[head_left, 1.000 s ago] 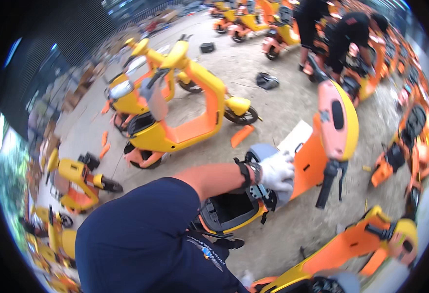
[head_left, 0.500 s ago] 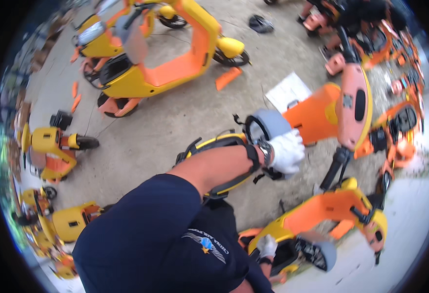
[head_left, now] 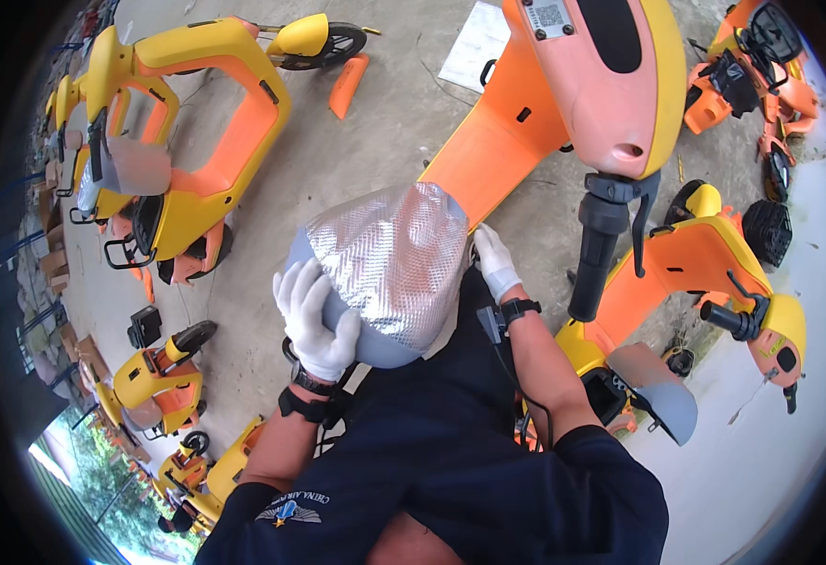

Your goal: The person fits a silver insulated cover onto a scooter seat and then opens the seat compartment.

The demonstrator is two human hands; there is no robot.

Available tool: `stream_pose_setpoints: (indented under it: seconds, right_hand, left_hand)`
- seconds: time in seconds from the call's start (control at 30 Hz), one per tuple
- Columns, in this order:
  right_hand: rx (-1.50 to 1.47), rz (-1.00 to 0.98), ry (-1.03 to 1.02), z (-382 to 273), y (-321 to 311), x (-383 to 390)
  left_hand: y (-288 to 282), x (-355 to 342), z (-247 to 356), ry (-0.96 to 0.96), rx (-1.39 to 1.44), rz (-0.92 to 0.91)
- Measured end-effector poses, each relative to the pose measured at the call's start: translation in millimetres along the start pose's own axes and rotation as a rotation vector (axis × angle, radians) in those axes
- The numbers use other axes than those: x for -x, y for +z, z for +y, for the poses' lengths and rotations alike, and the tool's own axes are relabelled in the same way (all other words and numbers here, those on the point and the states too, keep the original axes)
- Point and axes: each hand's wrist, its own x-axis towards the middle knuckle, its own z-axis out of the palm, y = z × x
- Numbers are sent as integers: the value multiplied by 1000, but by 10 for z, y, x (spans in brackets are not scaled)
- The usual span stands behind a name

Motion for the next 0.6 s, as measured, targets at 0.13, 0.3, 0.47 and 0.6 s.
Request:
stream_pose_setpoints:
  seconds: [0.13,0.3,0.47,0.6]
  right_hand:
    - [-176,-185,69,240,223,-392]
    - [-339,-278,392,216,238,-431]
    - [-161,-416,220,32,131,-409]
    - [96,-473,149,-113,169,-403]
  left_hand:
    - [144,232,-160,-850,333,251]
    - [-63,386,-688,-1293,476,62]
    - [84,101,-1157,-1435,305,-315]
    - [353,364,-1745,-1419,147,-662]
